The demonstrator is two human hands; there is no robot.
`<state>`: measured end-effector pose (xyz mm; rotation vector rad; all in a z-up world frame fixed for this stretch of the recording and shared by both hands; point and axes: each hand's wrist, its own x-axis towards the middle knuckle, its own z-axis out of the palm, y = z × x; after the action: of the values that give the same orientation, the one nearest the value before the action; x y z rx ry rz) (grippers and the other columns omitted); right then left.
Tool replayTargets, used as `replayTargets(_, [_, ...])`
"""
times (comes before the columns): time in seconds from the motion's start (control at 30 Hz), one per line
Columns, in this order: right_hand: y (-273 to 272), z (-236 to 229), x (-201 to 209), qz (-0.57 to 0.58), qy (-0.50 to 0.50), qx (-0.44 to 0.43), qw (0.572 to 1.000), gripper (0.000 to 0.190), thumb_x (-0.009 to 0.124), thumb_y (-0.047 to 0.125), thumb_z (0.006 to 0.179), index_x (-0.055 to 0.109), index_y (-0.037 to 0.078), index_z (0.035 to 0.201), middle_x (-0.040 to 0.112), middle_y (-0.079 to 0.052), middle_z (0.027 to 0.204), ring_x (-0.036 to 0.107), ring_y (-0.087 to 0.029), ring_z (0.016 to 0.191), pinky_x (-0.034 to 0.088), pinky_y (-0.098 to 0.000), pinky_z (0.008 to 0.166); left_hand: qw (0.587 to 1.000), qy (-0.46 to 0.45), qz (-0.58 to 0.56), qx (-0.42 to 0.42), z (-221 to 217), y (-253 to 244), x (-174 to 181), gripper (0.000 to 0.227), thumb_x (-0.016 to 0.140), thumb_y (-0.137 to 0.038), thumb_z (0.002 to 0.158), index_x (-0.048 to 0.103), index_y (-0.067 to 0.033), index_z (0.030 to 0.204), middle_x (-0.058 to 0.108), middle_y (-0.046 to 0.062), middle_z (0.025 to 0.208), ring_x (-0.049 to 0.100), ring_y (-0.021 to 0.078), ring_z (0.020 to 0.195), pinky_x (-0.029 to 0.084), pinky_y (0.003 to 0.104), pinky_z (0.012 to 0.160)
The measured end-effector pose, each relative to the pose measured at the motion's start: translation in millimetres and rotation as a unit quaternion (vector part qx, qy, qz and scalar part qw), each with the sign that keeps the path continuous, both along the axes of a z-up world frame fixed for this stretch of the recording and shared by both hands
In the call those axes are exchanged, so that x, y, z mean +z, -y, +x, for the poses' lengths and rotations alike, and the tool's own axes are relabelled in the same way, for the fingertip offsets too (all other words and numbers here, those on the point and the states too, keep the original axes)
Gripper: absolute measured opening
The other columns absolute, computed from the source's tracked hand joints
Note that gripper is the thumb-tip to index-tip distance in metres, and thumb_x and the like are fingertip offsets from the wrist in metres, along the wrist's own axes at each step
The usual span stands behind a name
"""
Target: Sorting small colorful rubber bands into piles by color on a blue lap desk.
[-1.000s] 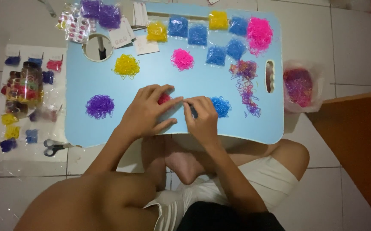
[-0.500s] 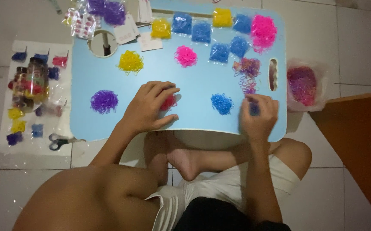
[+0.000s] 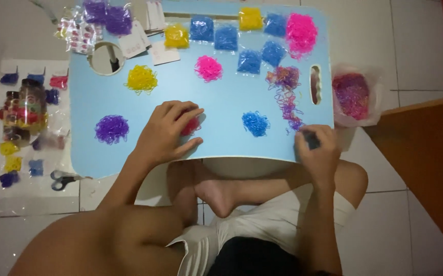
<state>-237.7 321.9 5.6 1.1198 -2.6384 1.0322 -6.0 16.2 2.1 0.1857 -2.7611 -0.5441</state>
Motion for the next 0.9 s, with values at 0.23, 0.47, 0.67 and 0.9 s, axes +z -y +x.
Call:
replayTargets(0.23, [6.4,6.0,-6.3,0.067,-0.074,0.007,0.995,0.012,0.087,0.012,0.091,0.079,0.012,0.100,0.071,-0.008,0.099,0.068,-0.027,0.095,0.056,-0.0370,0.084,1.000,0.007,0.015,0.008,-0.6,-0.6,0.8,0.060,0.075,-0.044,0.089,0.062,-0.0172,0.141,0.063,0.011,0.136,0.056,0.0357,0.127,0.045,0.051,0.108])
replayTargets(0.47, [13.2,17.4,-6.9,0.088,-0.113,-0.016,0.990,0.008,0.086,0.015,0.093,0.078,0.013,0.096,0.071,-0.006,0.094,0.067,-0.024,0.092,0.056,-0.0329,0.082,1.000,0.016,0.018,0.011,1.1,-1.8,4.4,0.061,0.077,-0.043,0.088,0.063,-0.0163,0.141,0.064,0.011,0.136,0.057,0.0355,0.127,0.045,0.050,0.108])
replayTargets(0.67, [22.9,26.9,-4.5,0.102,-0.160,0.003,0.982,0.009,0.076,0.012,0.101,0.071,0.008,0.095,0.066,-0.008,0.088,0.064,-0.026,0.085,0.052,-0.0365,0.079,0.999,-0.033,0.011,0.002,0.0,-2.2,-3.4,0.062,0.080,-0.040,0.086,0.063,-0.0118,0.139,0.065,0.015,0.130,0.060,0.0402,0.122,0.048,0.054,0.105])
replayTargets(0.9, [100.1,76.5,-15.4,-0.090,-0.162,0.177,0.967,0.018,0.062,0.029,0.103,0.069,0.016,0.092,0.062,0.000,0.082,0.062,-0.022,0.075,0.049,-0.0374,0.077,0.976,-0.201,-0.088,-0.013,1.6,2.2,-24.4,0.038,0.079,-0.039,0.090,0.072,-0.0205,0.123,0.069,0.001,0.118,0.060,0.0270,0.113,0.050,0.042,0.101])
